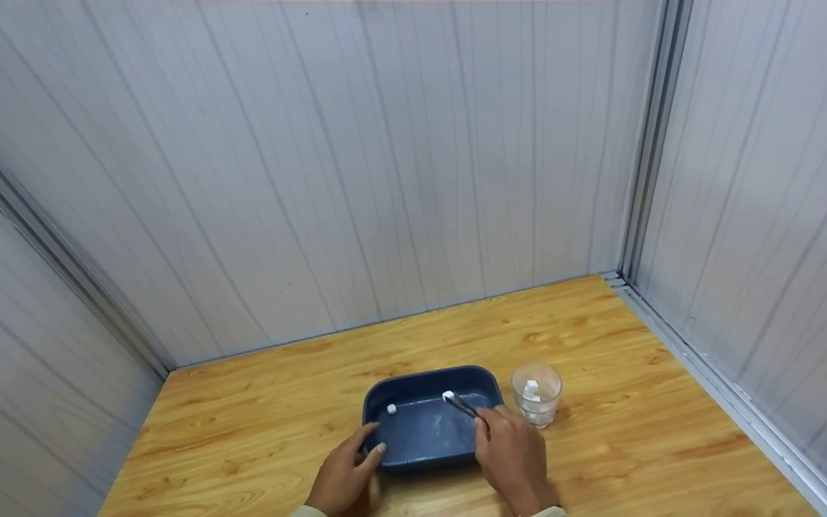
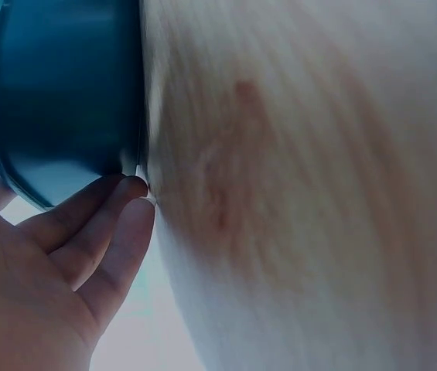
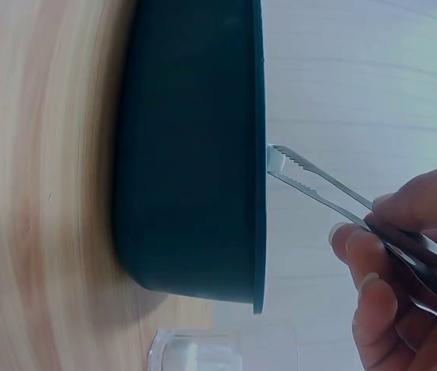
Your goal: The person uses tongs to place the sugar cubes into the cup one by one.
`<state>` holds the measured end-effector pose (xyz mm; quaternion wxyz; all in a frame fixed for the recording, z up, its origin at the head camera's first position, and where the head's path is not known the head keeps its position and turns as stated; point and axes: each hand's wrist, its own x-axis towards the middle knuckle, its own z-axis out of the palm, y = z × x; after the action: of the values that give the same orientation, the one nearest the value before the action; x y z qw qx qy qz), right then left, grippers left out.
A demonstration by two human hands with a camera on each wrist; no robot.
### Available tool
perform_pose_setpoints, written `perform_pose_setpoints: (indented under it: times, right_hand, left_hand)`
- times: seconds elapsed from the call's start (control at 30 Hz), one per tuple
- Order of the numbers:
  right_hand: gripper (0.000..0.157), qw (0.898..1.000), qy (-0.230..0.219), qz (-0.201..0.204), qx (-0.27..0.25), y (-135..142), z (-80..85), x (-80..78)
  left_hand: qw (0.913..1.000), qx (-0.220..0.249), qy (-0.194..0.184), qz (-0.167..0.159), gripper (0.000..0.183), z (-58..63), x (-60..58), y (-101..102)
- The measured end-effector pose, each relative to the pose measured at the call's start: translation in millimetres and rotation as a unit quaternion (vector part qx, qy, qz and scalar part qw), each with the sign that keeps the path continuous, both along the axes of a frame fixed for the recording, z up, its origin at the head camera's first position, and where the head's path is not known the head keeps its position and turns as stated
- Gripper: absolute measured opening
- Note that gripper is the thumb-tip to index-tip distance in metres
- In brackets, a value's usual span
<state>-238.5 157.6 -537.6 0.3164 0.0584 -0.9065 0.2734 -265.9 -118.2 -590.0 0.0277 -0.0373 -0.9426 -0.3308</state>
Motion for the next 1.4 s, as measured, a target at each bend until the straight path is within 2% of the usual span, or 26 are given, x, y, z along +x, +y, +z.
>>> perform_pose_setpoints:
  times: [0.27,0.57,1.0,1.23,1.4]
  right_hand:
    - [0.013,1.000,-0.017,-0.005,-0.006,4,1.9,2.5]
    - [0.012,0.999,0.031,-0.011,0.006,15,3.7,1.5]
    - [0.015,0.999,0.011,-0.032,0.000,29,7.3,-1.2]
    - [0.012,0.999,-0.020,-0.039,-0.010,36,13.6,-0.8]
    - [0.013,0.999,-0.008,-0.052,-0.015,45,14.4,-1.2]
  left_hand:
    - [1.0000,-0.001,0.002,0.002,0.049,-2.7,1.2,-1]
    - [0.9999,-0.003,0.006,-0.011,0.051,-0.7,0.3,-1]
    - [1.0000,0.002,-0.002,-0.005,0.049,-0.9,-0.4,0]
    - [1.0000,-0.003,-0.006,-0.002,0.050,-0.7,0.4,0]
    - [0.9999,0.002,-0.008,-0.006,0.053,-0.2,-0.6,1]
